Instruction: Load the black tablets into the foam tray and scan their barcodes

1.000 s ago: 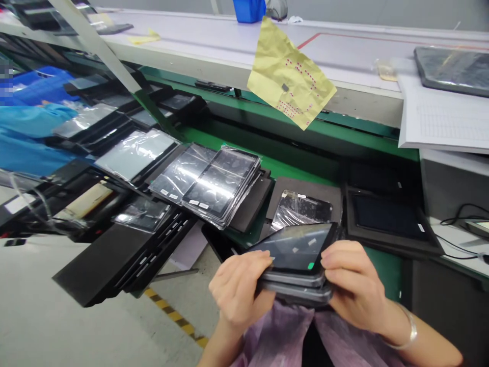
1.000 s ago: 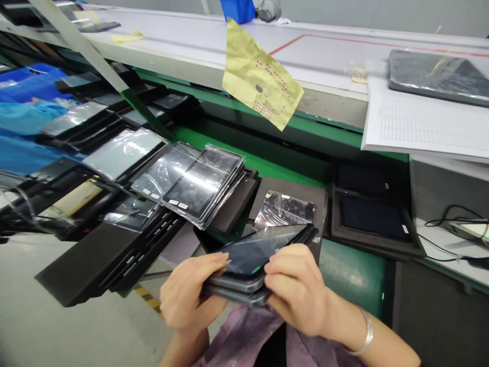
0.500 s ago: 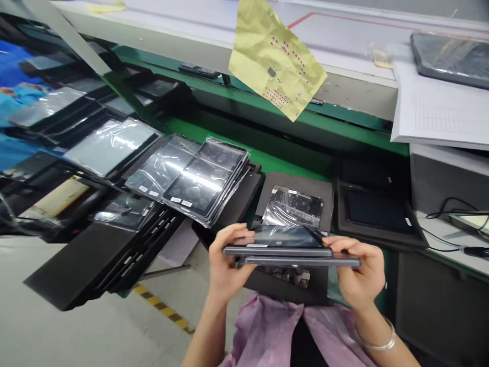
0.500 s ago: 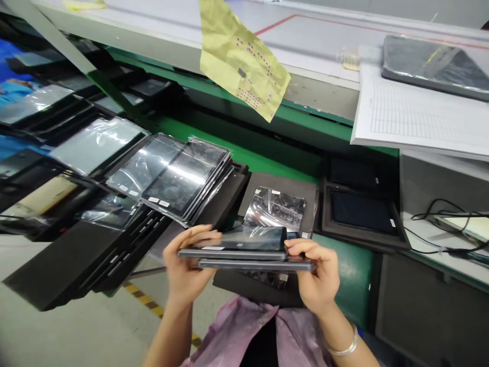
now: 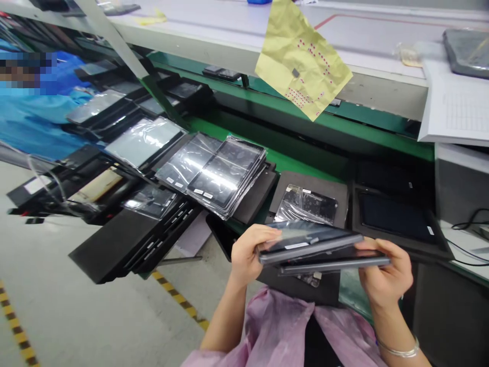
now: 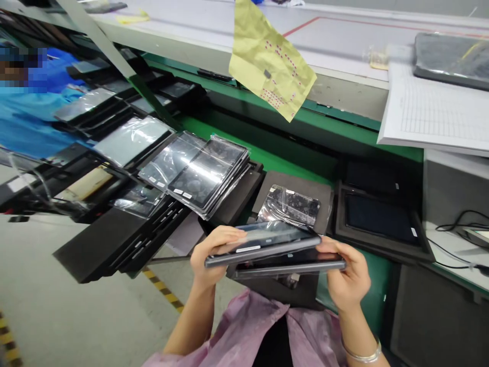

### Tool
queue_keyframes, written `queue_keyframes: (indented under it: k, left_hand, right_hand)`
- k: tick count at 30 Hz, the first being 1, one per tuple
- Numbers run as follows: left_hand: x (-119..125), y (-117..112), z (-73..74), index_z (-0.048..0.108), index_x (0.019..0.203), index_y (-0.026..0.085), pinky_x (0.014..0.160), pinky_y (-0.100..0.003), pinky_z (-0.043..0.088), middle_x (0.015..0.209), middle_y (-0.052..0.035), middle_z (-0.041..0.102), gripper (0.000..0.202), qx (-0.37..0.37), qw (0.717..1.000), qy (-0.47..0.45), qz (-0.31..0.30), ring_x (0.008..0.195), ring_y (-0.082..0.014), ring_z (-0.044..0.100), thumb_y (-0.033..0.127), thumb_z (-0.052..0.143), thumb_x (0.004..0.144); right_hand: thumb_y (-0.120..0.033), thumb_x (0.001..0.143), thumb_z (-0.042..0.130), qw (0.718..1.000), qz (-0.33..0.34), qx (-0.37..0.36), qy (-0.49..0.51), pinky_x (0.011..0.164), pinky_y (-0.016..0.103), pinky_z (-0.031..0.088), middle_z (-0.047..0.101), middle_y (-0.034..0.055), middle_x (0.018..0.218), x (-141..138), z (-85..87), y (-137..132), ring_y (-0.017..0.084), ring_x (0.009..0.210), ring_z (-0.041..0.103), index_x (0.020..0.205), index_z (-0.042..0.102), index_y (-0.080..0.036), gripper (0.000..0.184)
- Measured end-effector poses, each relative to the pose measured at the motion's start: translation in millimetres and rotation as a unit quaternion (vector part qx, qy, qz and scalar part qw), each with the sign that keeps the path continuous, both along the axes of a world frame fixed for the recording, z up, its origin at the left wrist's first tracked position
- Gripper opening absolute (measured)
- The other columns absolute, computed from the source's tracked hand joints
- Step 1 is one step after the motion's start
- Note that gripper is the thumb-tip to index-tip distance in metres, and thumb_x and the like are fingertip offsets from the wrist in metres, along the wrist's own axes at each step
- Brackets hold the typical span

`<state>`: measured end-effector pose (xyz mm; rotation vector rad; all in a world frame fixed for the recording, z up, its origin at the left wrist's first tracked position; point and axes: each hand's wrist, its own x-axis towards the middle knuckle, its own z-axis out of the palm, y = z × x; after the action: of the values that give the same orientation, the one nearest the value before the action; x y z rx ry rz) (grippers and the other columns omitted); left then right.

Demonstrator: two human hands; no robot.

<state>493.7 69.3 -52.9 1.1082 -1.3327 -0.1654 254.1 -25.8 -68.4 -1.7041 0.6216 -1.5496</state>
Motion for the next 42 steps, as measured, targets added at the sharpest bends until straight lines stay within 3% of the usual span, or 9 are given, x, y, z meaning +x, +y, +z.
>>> queue_keyframes:
  k: [3, 8, 12, 18, 26, 33, 37, 40, 42]
  left_hand:
    - [-5, 10, 35.1, 0.063, 0.093, 0.013, 0.073, -0.030, 0.057, 0.090, -0.0078, 0.071, 0.010, -0.047, 0.983, -0.155, 0.089, 0.084, -0.0164, 0.067, 0.011, 0.055, 0.088]
    - [-8, 25, 78.5, 0.063, 0.091, 0.005, 0.079, -0.031, 0.056, 0.095, -0.0143, 0.071, 0.010, -0.084, 0.900, -0.387, 0.184, 0.097, -0.0203, 0.065, 0.007, 0.056, 0.085]
    - [-13, 30, 88.7, 0.063, 0.095, 0.006, 0.078, -0.033, 0.057, 0.094, -0.0150, 0.070, 0.014, -0.056, 0.886, -0.419, 0.192, 0.094, -0.0227, 0.066, 0.010, 0.053, 0.086]
    - [-18, 29, 97.6, 0.059, 0.095, 0.010, 0.076, -0.031, 0.057, 0.087, -0.0093, 0.070, 0.020, 0.009, 0.897, -0.416, 0.150, 0.082, -0.0189, 0.066, 0.003, 0.044, 0.084]
    - [-14, 21, 96.5, 0.055, 0.091, 0.010, 0.067, -0.026, 0.054, 0.081, -0.0066, 0.067, 0.019, 0.013, 0.932, -0.355, 0.067, 0.074, -0.0139, 0.062, -0.002, 0.044, 0.082]
    - [-8, 19, 86.7, 0.058, 0.094, 0.009, 0.076, -0.025, 0.052, 0.087, -0.0069, 0.068, 0.025, 0.018, 0.959, -0.276, 0.064, 0.082, -0.0133, 0.062, -0.007, 0.049, 0.077]
    - [2, 17, 73.9, 0.061, 0.095, 0.012, 0.076, -0.023, 0.051, 0.089, -0.0051, 0.067, 0.020, 0.028, 0.970, -0.214, 0.114, 0.083, -0.0129, 0.063, 0.000, 0.056, 0.080]
    - [7, 16, 63.1, 0.060, 0.089, 0.015, 0.070, -0.021, 0.049, 0.082, -0.0013, 0.065, 0.010, 0.035, 0.964, -0.193, 0.180, 0.073, -0.0110, 0.061, 0.007, 0.057, 0.083]
    - [7, 17, 58.4, 0.059, 0.086, 0.016, 0.067, -0.020, 0.047, 0.075, 0.0007, 0.063, 0.004, 0.066, 0.950, -0.208, 0.225, 0.068, -0.0100, 0.060, 0.013, 0.057, 0.085]
  right_hand:
    - [0.001, 0.078, 0.061, 1.000, 0.011, -0.012, 0.012, 0.080, 0.045, 0.056, 0.070, 0.0049, 0.087, -6, -1.2, 5, 0.023, 0.089, 0.068, 0.098, 0.063, -0.017, 0.027]
    - [0.004, 0.078, 0.055, 0.994, 0.077, -0.055, 0.063, 0.078, 0.051, 0.058, 0.070, 0.0081, 0.094, -24, -2.7, 14, 0.027, 0.091, 0.068, 0.101, 0.064, -0.018, 0.033]
    - [0.001, 0.081, 0.053, 0.987, 0.103, -0.077, 0.093, 0.079, 0.052, 0.058, 0.070, 0.0098, 0.096, -37, -4.4, 20, 0.028, 0.092, 0.068, 0.103, 0.064, -0.017, 0.031]
    - [-0.005, 0.084, 0.053, 0.986, 0.096, -0.081, 0.106, 0.077, 0.053, 0.058, 0.071, 0.0094, 0.095, -37, -6.1, 27, 0.028, 0.089, 0.068, 0.103, 0.064, -0.019, 0.026]
    - [-0.007, 0.087, 0.051, 0.982, 0.094, -0.094, 0.132, 0.080, 0.050, 0.058, 0.070, 0.0094, 0.095, -38, -5.1, 31, 0.026, 0.093, 0.067, 0.108, 0.063, -0.019, 0.027]
    - [-0.007, 0.088, 0.048, 0.985, 0.082, -0.071, 0.133, 0.081, 0.049, 0.056, 0.069, 0.0096, 0.096, -25, -3.4, 29, 0.025, 0.095, 0.066, 0.101, 0.060, -0.019, 0.021]
    - [-0.009, 0.091, 0.047, 0.985, 0.091, -0.115, 0.095, 0.081, 0.045, 0.058, 0.070, 0.0089, 0.091, -20, 30.7, 35, 0.023, 0.088, 0.068, 0.106, 0.057, -0.017, 0.020]
    - [-0.018, 0.094, 0.050, 0.955, 0.125, -0.190, 0.191, 0.083, 0.038, 0.058, 0.071, 0.0064, 0.087, -27, 74.1, 48, 0.020, 0.084, 0.070, 0.103, 0.059, -0.017, 0.013]
    - [-0.015, 0.094, 0.050, 0.928, 0.115, -0.225, 0.273, 0.086, 0.030, 0.057, 0.072, 0.0034, 0.084, -33, 98.1, 58, 0.017, 0.081, 0.070, 0.097, 0.062, -0.017, 0.013]
